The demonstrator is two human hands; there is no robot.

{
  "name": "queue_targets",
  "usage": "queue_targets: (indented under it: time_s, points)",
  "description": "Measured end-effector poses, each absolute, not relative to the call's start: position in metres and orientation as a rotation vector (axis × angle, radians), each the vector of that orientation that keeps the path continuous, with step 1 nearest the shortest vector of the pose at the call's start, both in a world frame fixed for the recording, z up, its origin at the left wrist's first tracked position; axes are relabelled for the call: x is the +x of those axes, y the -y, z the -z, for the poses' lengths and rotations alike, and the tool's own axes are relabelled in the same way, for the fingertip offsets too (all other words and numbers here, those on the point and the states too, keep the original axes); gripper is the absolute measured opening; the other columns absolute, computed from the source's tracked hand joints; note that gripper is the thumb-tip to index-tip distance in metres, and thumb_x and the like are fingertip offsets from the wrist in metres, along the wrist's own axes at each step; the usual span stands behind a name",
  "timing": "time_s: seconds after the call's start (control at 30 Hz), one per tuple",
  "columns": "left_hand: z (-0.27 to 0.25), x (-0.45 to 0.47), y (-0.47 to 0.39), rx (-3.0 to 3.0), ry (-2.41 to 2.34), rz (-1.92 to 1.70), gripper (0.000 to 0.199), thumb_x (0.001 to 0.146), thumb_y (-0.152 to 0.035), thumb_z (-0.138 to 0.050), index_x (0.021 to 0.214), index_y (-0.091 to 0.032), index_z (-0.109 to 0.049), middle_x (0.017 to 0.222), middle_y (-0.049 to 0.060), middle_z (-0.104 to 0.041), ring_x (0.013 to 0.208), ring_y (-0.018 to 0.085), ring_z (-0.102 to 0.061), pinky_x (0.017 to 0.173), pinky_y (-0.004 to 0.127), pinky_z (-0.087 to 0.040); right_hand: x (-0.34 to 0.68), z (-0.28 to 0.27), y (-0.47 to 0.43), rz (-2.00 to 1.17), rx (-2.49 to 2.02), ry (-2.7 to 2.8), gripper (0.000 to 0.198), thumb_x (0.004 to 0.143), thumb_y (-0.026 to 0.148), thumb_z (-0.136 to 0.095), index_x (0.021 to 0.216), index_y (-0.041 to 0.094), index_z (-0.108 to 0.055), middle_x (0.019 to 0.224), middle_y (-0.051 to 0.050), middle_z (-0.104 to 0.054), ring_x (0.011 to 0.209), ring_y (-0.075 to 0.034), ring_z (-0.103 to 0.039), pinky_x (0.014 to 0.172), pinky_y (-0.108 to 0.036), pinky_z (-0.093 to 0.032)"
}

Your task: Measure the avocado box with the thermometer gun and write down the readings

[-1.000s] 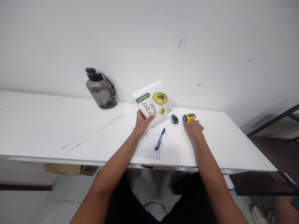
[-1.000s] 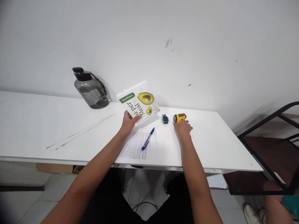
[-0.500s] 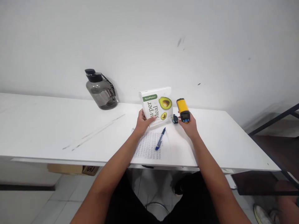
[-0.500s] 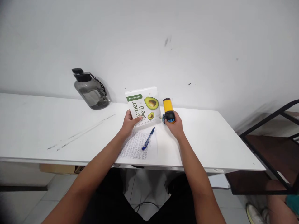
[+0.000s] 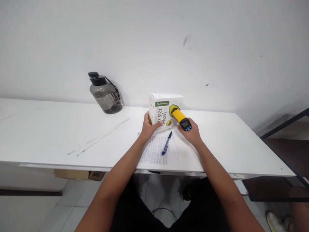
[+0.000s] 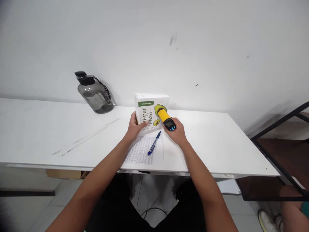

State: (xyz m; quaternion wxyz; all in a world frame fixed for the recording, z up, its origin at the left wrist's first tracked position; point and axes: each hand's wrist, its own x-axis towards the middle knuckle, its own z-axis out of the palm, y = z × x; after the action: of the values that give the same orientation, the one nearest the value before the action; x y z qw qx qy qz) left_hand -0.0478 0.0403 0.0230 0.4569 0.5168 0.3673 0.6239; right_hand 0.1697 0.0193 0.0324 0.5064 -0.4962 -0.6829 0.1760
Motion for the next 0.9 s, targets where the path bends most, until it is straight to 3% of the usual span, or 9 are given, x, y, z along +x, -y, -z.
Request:
queue_targets:
  time_s: [0.9]
  points:
    - [-0.0226, -0.0471, -0.0377, 1.358, -0.967, -1.548, 0.083, 0.062, -0.033, -0.083, 0.13, -0.026, -0.036, 0.127, 0.01, -0.056, 0.119, 0.03, -0.056, 0.097, 0.049, -0.051, 0.1701, -0.0314, -0.0204, -0.405, -1.214, 1.646, 0.029, 0.074, 0.041, -0.066, 0.093, 0.02, -0.061, 0.091, -0.005, -0.066, 0.078, -0.021, -0.06, 0.073, -0.035, -0.049]
